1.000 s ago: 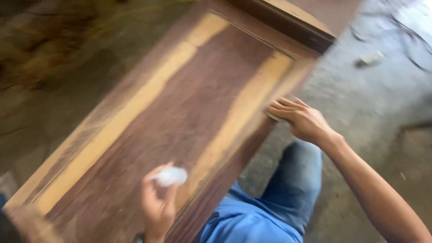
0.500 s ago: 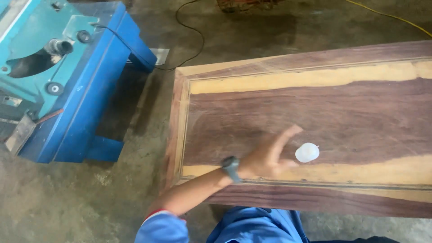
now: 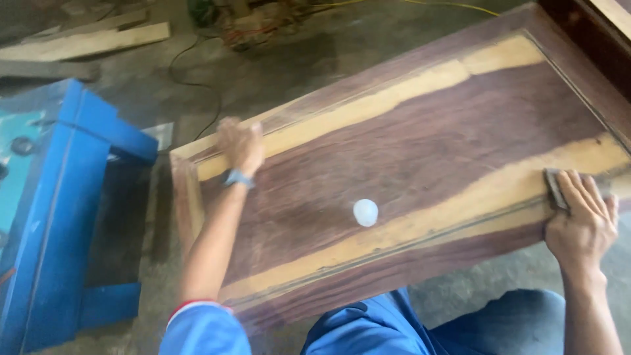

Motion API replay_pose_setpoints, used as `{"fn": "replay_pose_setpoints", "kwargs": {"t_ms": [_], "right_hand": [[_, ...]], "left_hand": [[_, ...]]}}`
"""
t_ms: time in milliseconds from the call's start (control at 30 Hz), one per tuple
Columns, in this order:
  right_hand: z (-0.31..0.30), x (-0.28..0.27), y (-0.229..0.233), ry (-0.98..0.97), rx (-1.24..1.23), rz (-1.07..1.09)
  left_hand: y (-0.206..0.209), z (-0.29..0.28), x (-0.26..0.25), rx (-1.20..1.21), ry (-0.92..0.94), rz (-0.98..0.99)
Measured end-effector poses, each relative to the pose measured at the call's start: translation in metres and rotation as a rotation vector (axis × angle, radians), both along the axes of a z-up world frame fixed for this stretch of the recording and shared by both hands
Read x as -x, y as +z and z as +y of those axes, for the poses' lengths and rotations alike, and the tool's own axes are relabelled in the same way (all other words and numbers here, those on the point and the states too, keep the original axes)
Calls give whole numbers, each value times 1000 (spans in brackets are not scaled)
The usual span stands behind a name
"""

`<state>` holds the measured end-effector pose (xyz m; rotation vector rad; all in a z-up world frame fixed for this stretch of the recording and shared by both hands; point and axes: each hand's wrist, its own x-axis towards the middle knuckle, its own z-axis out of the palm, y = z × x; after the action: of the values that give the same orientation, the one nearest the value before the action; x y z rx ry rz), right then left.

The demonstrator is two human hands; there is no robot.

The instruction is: Applying glue to seams and sanding a wooden panel to finish the surface.

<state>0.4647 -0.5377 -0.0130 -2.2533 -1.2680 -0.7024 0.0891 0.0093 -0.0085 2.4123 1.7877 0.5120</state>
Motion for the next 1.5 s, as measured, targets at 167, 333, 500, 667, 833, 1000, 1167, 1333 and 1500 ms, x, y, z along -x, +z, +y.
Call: {"fn": "replay_pose_setpoints", "kwargs": {"t_ms": [167, 333, 500, 667, 833, 1000, 1167, 1333, 1500], "right_hand": [[-1, 3, -5, -59, -71, 146], [1, 9, 8, -64, -62, 149], [8, 14, 14, -74, -120, 208], [10, 10, 10, -87, -212, 254], [-2, 10, 33, -12, -570, 441], [-14, 0, 85, -149, -453, 437], [59, -49, 111, -493, 323, 669], [178, -91, 88, -400, 446, 529], [255, -55, 62, 82, 470, 402]], "left_hand": [[-13, -76, -182, -414, -837, -36], [-20, -108, -226, 582, -1053, -735], [45, -77, -149, 138, -553, -61], [7, -103, -202, 86, -704, 161], [-13, -197, -316, 63, -1262, -44], [70, -193, -314, 939, -1588, -458], [129, -158, -205, 636, -1130, -575], [95, -167, -79, 516, -1121, -208], [69, -217, -35, 575, -1216, -53]]}}
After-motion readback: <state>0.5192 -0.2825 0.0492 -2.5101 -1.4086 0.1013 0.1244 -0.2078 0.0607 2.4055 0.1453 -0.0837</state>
